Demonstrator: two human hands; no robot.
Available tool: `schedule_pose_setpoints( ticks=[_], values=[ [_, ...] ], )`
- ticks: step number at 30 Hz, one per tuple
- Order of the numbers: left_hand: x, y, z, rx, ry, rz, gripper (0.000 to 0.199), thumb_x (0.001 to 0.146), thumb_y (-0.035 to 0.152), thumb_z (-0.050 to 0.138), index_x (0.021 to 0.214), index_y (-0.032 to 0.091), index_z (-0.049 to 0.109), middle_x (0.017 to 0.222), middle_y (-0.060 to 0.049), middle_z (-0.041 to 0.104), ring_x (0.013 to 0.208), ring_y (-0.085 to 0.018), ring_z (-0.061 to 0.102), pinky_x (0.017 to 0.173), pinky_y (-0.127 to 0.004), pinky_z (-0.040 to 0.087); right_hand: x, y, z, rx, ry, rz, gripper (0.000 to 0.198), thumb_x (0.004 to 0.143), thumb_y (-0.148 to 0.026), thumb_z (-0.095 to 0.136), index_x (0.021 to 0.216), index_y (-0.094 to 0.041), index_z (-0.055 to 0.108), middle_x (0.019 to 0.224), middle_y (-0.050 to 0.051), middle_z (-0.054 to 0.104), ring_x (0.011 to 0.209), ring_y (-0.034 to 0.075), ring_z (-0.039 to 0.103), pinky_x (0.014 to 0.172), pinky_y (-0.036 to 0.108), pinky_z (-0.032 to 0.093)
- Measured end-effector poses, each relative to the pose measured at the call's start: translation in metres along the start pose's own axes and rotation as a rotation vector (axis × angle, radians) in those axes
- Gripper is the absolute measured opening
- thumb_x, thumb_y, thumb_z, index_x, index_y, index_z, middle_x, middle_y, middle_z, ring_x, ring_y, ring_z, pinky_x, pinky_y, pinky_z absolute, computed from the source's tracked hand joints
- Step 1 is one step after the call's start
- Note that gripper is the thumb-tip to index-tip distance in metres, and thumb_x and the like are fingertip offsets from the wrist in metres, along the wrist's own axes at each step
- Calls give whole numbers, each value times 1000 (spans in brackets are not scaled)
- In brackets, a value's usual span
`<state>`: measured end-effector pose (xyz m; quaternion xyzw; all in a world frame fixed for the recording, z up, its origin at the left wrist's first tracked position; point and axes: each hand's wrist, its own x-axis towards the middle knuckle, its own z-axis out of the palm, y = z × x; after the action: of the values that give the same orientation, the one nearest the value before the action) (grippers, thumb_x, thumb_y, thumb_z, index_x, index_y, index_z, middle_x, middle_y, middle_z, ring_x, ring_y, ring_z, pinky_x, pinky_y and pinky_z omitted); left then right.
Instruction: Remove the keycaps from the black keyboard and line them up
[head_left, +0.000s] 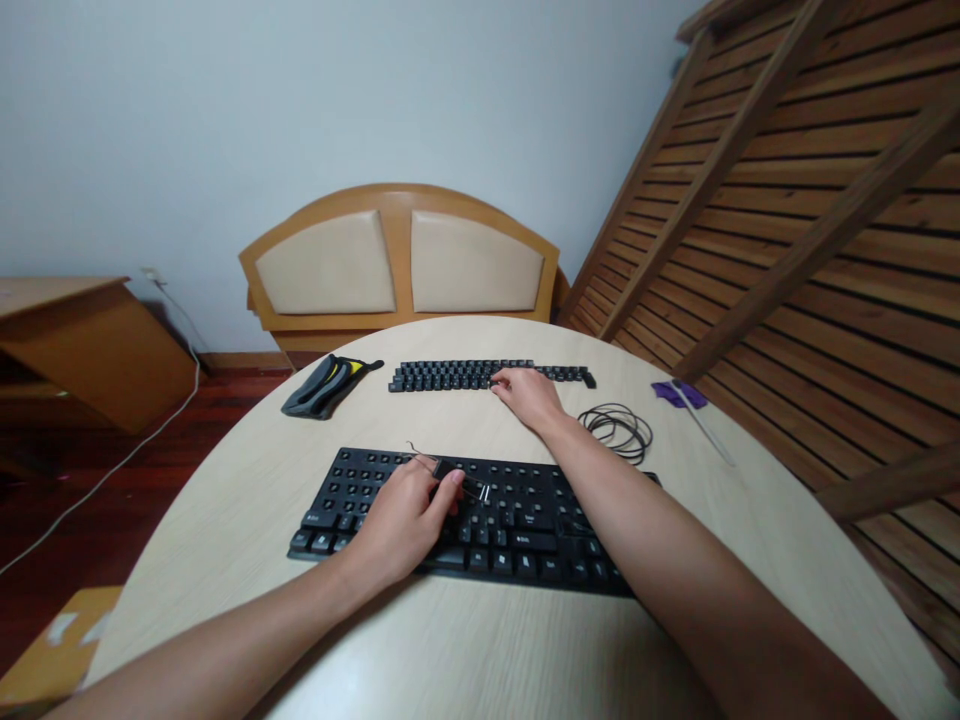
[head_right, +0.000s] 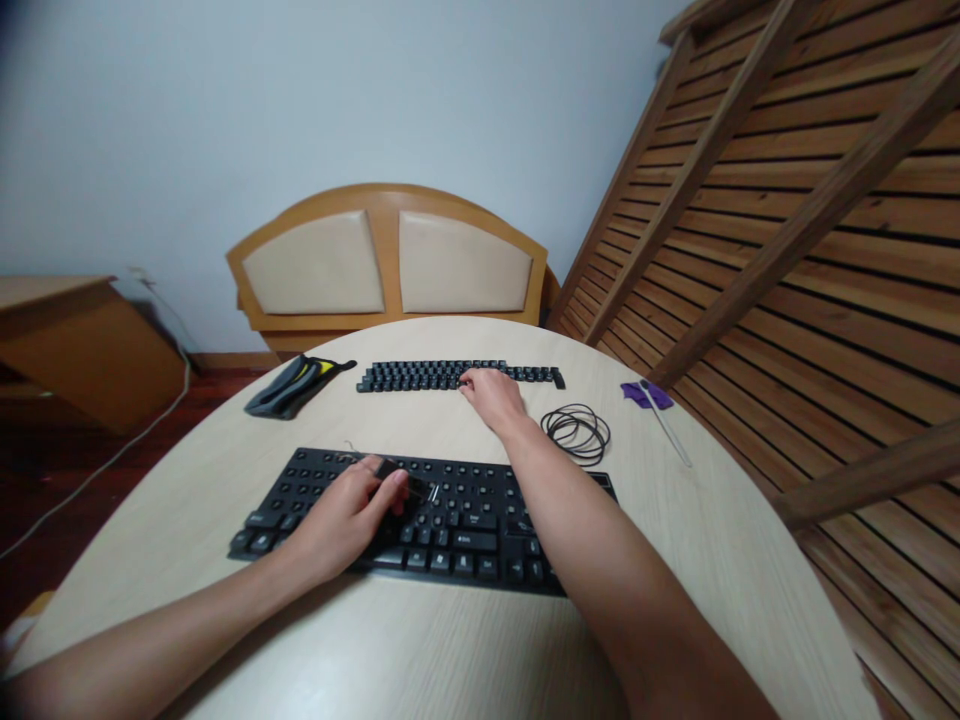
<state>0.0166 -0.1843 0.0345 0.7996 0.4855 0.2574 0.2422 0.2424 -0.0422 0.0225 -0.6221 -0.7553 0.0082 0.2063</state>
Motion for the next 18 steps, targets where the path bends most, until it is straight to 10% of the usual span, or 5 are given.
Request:
schedule_pose_setpoints(
  ticks=[18],
  values=[
    [0, -1, 0, 5, 0, -5, 49, 100, 40, 36, 64, 20, 61, 76, -8, 65, 79, -24, 59, 77, -38, 45, 3, 0, 2, -9, -3, -3, 26, 91, -31, 58, 113, -26, 71, 109, 3, 75, 104, 23, 67, 89, 32, 48]
  ],
)
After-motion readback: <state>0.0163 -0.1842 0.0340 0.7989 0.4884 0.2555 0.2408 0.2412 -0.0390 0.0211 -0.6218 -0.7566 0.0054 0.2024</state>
